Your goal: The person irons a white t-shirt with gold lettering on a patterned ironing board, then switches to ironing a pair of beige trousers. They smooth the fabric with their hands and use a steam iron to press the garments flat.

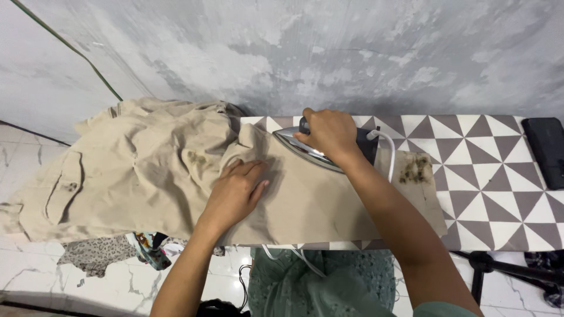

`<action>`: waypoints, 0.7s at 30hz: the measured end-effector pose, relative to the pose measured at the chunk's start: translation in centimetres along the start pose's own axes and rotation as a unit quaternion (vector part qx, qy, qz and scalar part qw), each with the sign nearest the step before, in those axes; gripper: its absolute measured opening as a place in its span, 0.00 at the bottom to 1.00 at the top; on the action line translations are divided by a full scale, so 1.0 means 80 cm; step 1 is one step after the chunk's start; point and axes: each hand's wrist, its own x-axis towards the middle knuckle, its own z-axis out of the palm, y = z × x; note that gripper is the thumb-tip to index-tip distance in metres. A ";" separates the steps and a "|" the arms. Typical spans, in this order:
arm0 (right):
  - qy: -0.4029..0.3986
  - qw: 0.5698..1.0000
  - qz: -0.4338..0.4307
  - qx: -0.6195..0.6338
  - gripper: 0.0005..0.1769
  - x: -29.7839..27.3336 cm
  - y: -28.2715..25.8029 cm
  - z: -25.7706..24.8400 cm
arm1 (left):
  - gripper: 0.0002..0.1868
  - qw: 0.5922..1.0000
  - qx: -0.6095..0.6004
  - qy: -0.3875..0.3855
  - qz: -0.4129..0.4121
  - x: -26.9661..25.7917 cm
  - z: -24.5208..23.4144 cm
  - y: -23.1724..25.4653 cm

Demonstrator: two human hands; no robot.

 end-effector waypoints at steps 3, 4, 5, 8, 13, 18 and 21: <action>-0.048 0.998 -0.031 0.005 0.25 -0.004 0.002 -0.008 | 0.19 1.000 0.026 0.002 0.000 0.010 0.009 -0.011; -0.048 0.997 -0.050 0.014 0.25 -0.011 0.002 -0.011 | 0.19 1.000 0.026 -0.007 -0.004 0.013 0.010 -0.015; -0.049 0.996 -0.068 0.023 0.24 -0.022 -0.001 -0.014 | 0.19 0.999 0.027 -0.016 -0.008 0.014 0.012 -0.018; -0.101 0.991 -0.086 0.017 0.25 -0.062 -0.014 -0.026 | 0.19 0.999 0.036 -0.022 -0.009 0.013 0.014 -0.024; -0.221 0.969 -0.109 0.024 0.26 -0.137 -0.025 -0.041 | 0.20 0.998 0.058 -0.028 -0.012 0.017 0.020 -0.023; -0.196 0.962 -0.178 0.061 0.26 -0.193 -0.014 -0.039 | 0.22 0.994 0.101 -0.048 0.009 0.031 0.035 -0.001; -0.135 0.967 -0.205 0.070 0.26 -0.229 -0.005 -0.042 | 0.23 0.994 0.082 -0.061 0.030 0.033 0.051 0.017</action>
